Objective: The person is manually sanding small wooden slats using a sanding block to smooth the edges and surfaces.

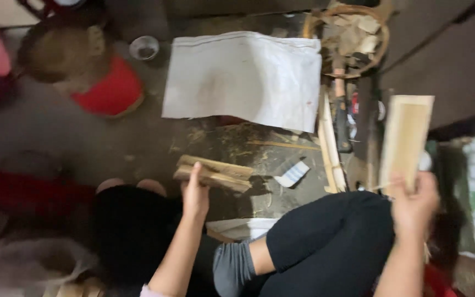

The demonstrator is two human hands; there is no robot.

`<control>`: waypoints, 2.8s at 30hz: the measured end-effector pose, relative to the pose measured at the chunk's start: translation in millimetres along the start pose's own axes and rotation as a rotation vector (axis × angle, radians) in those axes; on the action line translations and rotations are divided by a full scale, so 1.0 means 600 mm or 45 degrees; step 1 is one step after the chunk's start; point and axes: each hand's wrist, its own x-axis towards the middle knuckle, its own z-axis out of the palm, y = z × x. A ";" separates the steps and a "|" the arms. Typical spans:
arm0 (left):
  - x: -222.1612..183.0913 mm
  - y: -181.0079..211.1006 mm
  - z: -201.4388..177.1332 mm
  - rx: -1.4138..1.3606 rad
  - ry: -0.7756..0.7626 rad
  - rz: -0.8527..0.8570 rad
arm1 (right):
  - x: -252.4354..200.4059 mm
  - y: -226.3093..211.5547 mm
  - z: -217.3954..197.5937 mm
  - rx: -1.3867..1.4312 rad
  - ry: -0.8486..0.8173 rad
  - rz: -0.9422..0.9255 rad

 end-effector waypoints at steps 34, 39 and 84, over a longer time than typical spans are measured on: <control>-0.098 -0.019 0.051 0.739 -1.120 0.906 | -0.244 -0.315 0.390 0.416 -0.623 -0.434; -0.116 -0.010 0.062 0.817 -0.923 0.941 | -0.241 -0.301 0.368 0.292 -0.850 -0.132; -0.129 0.010 0.061 0.979 -0.955 1.425 | -0.204 -0.277 0.336 0.407 -0.196 -0.819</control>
